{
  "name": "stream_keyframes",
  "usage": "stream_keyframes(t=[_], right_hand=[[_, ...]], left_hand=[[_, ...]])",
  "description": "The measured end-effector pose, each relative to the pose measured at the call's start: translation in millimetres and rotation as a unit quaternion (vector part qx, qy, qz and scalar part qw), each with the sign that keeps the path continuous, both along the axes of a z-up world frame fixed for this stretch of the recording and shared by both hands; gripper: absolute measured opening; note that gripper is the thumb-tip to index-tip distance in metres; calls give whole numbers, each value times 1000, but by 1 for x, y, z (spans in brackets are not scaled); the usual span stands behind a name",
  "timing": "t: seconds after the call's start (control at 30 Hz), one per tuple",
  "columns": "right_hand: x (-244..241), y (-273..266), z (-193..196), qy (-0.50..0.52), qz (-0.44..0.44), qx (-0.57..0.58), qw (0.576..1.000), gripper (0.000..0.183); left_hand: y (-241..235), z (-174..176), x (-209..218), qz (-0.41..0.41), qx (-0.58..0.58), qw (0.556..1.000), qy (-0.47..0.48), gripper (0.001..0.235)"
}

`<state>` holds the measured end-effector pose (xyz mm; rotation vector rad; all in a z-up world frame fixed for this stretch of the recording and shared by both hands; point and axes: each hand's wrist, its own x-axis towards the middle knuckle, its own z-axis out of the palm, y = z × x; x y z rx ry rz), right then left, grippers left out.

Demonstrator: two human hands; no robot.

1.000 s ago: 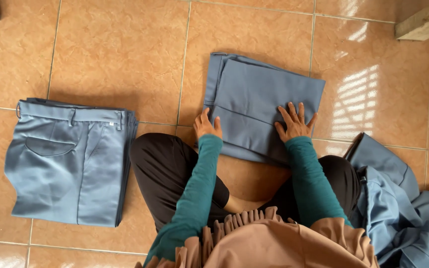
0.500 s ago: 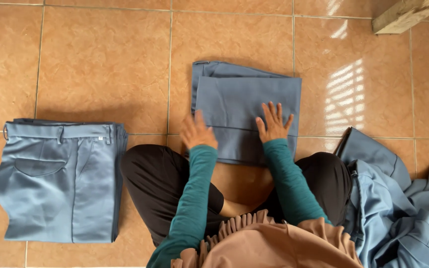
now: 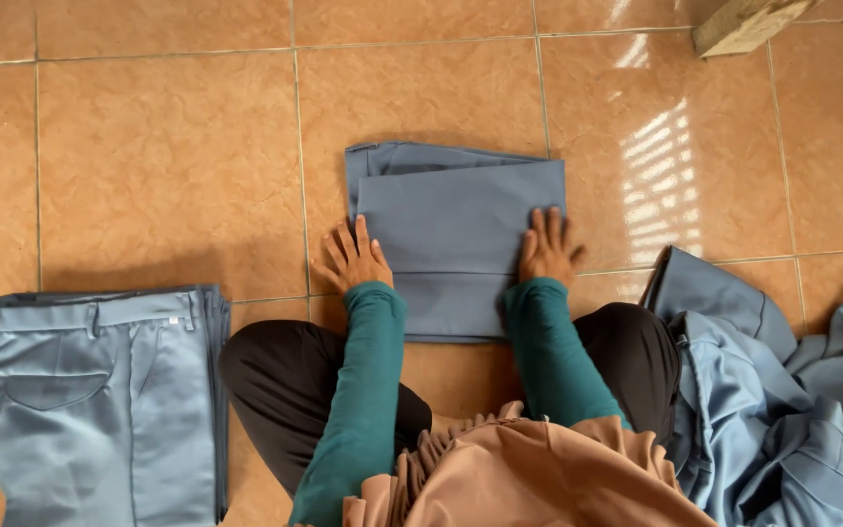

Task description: The person sits on a tiled floor and folds several pairs of light blue trousers by hand. They lay each pair flat, fold the legs together, and then fold the garment into a compact rectangle, stacking the finished items to the side.

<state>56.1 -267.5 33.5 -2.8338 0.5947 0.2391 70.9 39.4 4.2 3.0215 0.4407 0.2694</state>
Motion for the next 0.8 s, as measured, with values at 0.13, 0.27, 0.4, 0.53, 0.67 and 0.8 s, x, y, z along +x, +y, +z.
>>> stream_keyframes(t=[0.13, 0.27, 0.4, 0.53, 0.67, 0.8], right_hand=[[26, -11, -33, 24, -99, -7, 995, 56], [59, 57, -48, -88, 104, -50, 989, 56], [81, 60, -19, 57, 232, -57, 969, 57], [94, -23, -19, 74, 99, -47, 991, 59], [102, -57, -34, 78, 35, 10, 996, 64], [85, -14, -51, -74, -10, -36, 997, 65]], left_hand=[[-32, 28, 14, 22, 2, 1000, 19, 63], [-93, 25, 29, -172, -31, 984, 26, 61], [-74, -10, 54, -242, -33, 964, 104, 58], [-15, 10, 78, -160, 0, 964, 215, 57], [-4, -2, 94, -110, 14, 979, 174, 59], [-43, 57, 71, -79, 39, 977, 195, 64]])
